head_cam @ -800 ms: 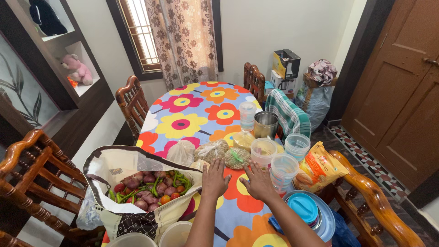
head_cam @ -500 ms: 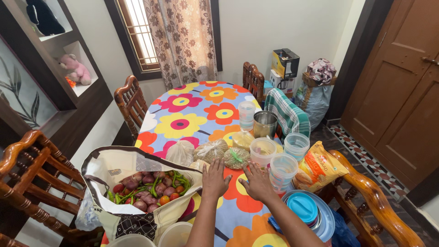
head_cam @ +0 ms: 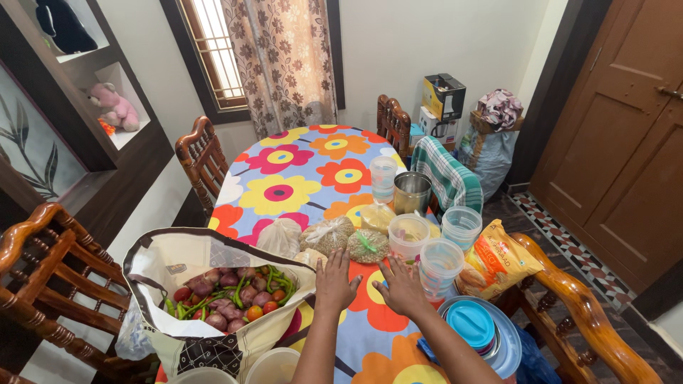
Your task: The person unpacks various dry food items from plastic bags and transfers them into clear plastic containers on a dining table. They seal each container with a colored lid and arrange them on the table.
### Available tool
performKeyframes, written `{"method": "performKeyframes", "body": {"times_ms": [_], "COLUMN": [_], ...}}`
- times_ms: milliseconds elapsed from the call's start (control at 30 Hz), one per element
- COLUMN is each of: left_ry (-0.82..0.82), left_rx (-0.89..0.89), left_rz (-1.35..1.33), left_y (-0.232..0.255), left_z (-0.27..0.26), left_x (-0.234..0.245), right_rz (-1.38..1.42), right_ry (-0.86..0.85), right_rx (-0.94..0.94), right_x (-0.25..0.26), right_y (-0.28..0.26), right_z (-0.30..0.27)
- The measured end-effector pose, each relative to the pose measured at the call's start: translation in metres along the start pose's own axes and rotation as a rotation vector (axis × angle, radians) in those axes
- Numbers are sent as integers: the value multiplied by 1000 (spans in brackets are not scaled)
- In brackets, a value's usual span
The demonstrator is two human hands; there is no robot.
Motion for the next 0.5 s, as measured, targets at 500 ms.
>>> {"method": "performKeyframes", "body": {"times_ms": [500], "left_ry": [37], "left_rx": [4], "left_rz": [-17], "left_y": [6], "left_z": [11], "left_x": [-35], "right_rz": [43], "right_ry": [-59], "right_rx": [-36], "right_x": [-27], "right_y": [22], "right_z": [4]}}
Point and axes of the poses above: each hand's wrist, its own z-axis towards the middle knuckle, its own x-axis out of the back of the hand, y = z × x, the point moved 6 cm from there along z, towards the middle knuckle, and after that the axes turned 2 degrees about -z, right-handed, at the moved point
